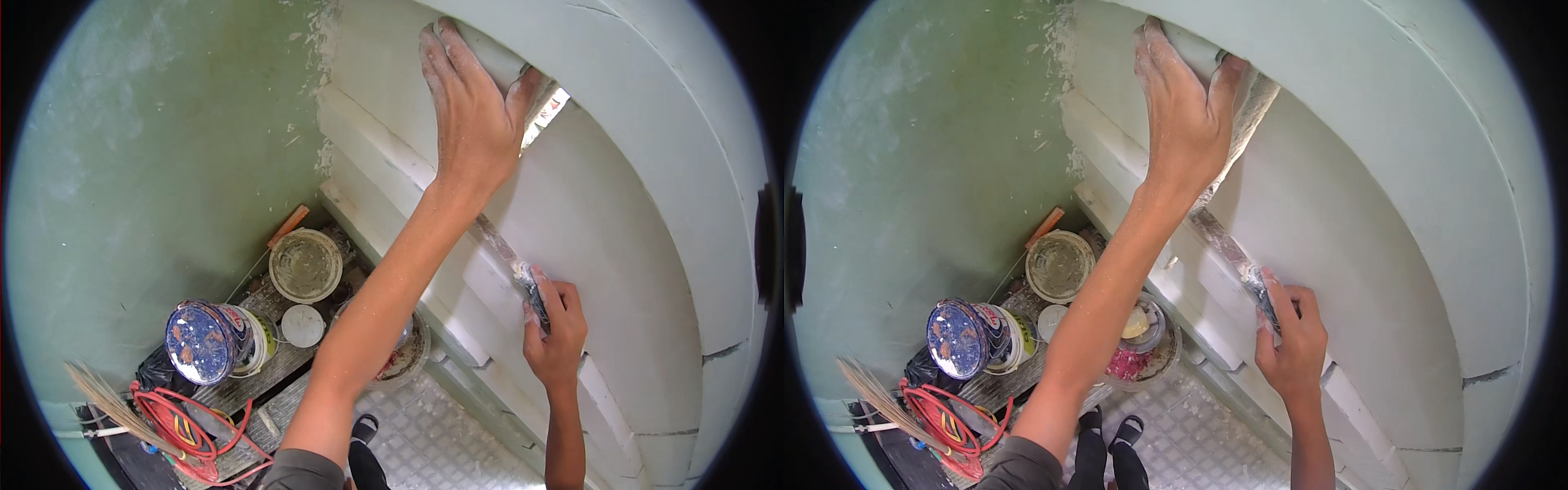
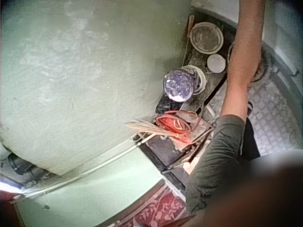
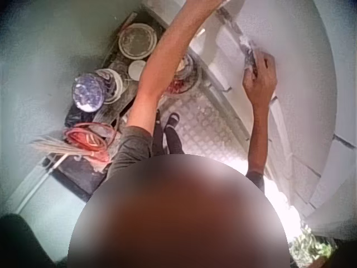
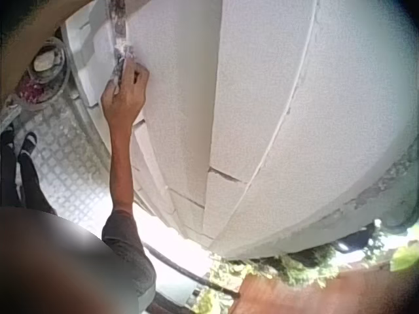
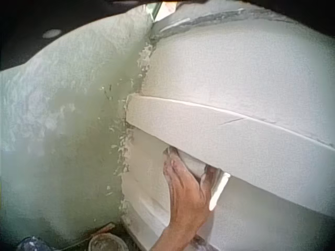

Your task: Using a putty knife and sandpaper to scrape and smooth a concrete wall surface.

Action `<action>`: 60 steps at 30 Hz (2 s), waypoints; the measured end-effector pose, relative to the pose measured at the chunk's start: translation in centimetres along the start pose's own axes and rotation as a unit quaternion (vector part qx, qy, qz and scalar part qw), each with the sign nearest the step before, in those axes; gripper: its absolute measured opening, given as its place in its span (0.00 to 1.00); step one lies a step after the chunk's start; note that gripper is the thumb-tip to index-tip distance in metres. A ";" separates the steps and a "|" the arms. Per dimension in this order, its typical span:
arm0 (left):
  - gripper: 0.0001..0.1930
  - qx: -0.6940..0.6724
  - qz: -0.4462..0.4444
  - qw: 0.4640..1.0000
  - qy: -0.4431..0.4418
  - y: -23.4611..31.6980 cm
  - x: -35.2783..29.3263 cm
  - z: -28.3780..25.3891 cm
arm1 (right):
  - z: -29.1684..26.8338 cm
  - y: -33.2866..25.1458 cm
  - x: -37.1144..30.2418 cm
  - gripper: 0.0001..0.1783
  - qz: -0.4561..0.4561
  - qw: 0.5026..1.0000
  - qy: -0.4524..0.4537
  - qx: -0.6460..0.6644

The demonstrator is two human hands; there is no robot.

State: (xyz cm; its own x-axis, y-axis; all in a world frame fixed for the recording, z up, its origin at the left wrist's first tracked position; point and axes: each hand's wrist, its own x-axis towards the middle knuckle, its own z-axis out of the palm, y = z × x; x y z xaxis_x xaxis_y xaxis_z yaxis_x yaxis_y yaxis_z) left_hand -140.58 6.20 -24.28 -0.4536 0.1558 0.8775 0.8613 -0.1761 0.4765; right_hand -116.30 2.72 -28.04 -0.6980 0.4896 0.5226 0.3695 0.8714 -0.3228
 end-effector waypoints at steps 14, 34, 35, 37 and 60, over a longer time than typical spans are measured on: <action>0.51 -0.039 -0.079 0.996 0.023 -4.0 2.1 -1.5 | 0.0 -0.4 0.0 0.28 0.033 0.999 -0.009 0.013; 0.47 -0.112 -0.126 0.984 0.061 -4.2 5.1 -2.3 | 0.0 -0.6 0.3 0.30 0.032 0.999 0.011 -0.012; 0.46 -0.030 -0.051 0.996 0.068 -4.4 4.9 -1.8 | -0.1 -0.5 0.2 0.30 0.034 0.999 0.012 -0.015; 0.46 0.000 0.001 0.999 0.053 -0.3 1.3 0.5 | 0.1 -0.2 0.0 0.31 0.021 1.000 0.014 -0.019; 0.51 -0.012 0.007 0.998 -0.056 -1.0 -0.6 -1.5 | 0.6 -0.3 0.1 0.30 0.027 0.999 0.024 -0.011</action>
State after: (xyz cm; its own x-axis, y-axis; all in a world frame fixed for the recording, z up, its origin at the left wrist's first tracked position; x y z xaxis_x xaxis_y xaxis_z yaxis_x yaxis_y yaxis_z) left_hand -141.53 4.78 -25.24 -0.4125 0.2607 0.8729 0.8607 -0.2025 0.4671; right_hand -116.82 2.48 -28.40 -0.6470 0.5368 0.5415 0.4196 0.8436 -0.3350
